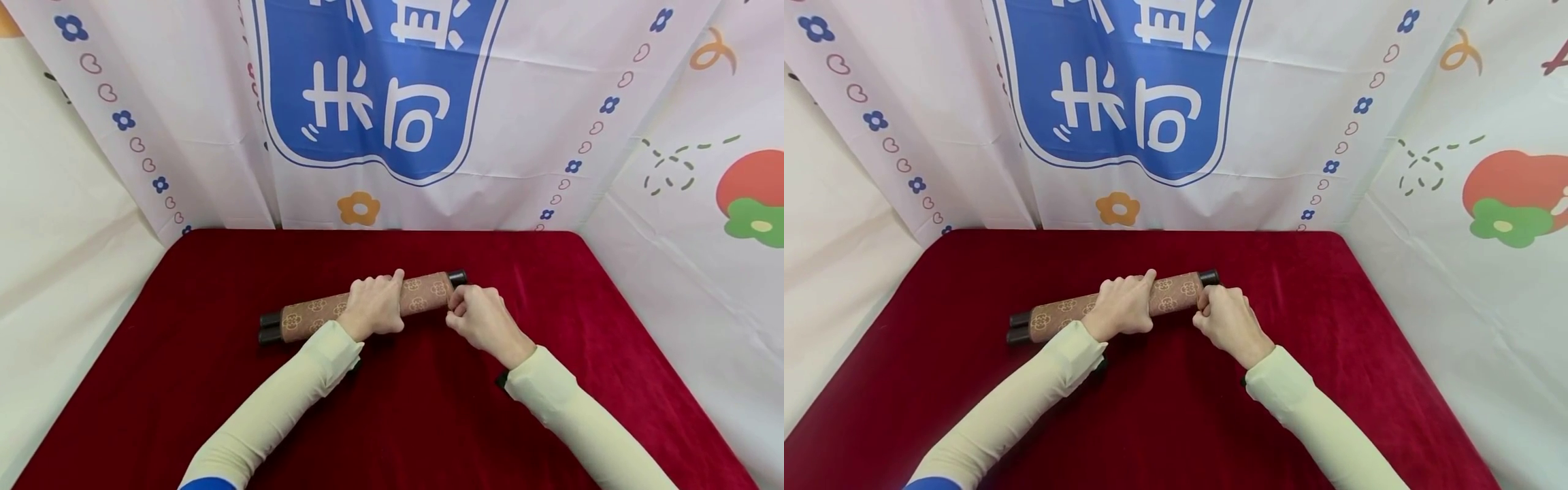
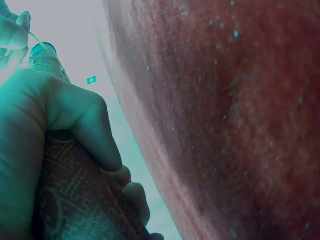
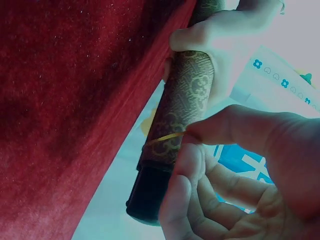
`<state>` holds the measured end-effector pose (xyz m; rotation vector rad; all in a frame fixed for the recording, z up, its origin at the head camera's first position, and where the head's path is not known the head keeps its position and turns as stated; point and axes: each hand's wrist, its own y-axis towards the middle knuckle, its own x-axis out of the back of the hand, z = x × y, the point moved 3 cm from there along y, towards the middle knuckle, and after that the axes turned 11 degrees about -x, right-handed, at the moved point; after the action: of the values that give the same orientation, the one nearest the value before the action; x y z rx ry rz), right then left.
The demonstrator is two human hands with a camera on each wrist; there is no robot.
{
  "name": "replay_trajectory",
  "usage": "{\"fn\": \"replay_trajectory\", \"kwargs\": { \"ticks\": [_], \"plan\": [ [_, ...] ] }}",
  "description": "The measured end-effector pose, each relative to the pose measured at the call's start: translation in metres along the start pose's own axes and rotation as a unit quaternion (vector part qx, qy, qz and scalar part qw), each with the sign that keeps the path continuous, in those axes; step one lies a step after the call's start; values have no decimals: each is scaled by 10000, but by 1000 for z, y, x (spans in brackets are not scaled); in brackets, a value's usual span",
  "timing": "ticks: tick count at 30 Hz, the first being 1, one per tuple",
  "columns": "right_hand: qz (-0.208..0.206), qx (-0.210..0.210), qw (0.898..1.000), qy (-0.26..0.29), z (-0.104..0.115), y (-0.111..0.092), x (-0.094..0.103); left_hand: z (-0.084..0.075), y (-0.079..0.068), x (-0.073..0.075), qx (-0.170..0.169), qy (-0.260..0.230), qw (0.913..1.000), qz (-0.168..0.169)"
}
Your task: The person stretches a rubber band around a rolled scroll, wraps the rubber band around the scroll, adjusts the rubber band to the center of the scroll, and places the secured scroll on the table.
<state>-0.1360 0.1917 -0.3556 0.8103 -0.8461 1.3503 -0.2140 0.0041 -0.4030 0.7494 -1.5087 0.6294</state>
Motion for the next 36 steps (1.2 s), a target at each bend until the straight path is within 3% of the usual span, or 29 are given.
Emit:
{"fn": "replay_trajectory", "kwargs": {
  "ticks": [15, 19, 25, 36],
  "plan": [
    [-180, 604, 9957, 680, -2, -1, 1, -4, 4, -16, -87, -375, 9980, 497],
    [80, 340, 9913, 1273, -2, 1, 6, -4, 5, -16, -61, -587, 9961, 661],
    [410, -13, 9742, 2218, 1, 6, 14, -3, 7, -16, -67, -719, 9943, 783],
    [786, -218, 9606, 2656, 8, 16, 16, -10, 8, -13, -191, -636, 9944, 821]
  ]
}}
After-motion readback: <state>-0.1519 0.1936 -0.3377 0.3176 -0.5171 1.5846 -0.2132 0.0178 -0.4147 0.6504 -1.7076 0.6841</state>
